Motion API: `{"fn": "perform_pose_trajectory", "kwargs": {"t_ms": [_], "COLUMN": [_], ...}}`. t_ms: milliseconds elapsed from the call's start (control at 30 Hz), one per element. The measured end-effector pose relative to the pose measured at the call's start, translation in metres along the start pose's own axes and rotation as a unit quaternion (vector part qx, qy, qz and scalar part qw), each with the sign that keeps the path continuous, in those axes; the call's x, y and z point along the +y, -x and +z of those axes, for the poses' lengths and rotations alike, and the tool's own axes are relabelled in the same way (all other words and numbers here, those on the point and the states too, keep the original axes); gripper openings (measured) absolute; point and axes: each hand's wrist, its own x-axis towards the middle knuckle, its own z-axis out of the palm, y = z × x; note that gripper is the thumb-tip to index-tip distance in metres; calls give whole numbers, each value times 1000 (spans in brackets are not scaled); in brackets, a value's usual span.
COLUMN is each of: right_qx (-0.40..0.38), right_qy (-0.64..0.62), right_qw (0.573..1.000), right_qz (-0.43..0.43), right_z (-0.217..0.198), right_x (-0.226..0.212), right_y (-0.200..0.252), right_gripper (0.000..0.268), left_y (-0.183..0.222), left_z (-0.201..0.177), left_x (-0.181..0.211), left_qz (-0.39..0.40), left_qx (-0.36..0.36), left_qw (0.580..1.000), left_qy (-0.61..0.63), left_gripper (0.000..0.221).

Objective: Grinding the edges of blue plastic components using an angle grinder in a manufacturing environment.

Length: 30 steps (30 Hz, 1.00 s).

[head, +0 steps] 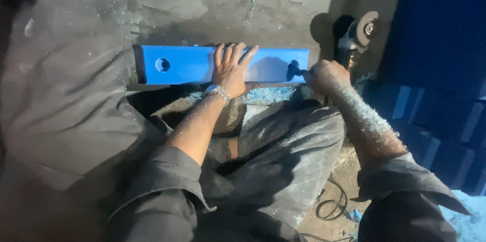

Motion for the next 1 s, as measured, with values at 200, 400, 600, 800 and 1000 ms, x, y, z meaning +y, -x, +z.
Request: {"fn": "perform_pose_trajectory", "kwargs": {"t_ms": [200, 400, 600, 800, 1000], "right_qx": [-50, -50, -85, -57, -12], "right_qy": [-74, -48, -192, -174, -423], "right_qw": [995, 996, 970, 980, 905], "right_qz": [48, 58, 125, 76, 46], "right_z": [-5, 0, -38, -10, 24], "right_x": [-37, -46, -24, 14, 50], "right_y": [15, -43, -32, -19, 30], "right_gripper": [44, 40, 45, 47, 40], "left_y": [6, -4, -7, 0, 9], "left_z": [50, 6, 17, 7, -52], "left_x": [-26, -4, -6, -17, -64], "left_qz": [36, 8, -15, 21, -85], "left_qx": [62, -20, -47, -70, -181], "left_qw": [990, 1000, 997, 997, 975], "left_qy": [-118, -17, -54, -5, -99], "left_gripper": [99, 104, 113, 120, 137]}}
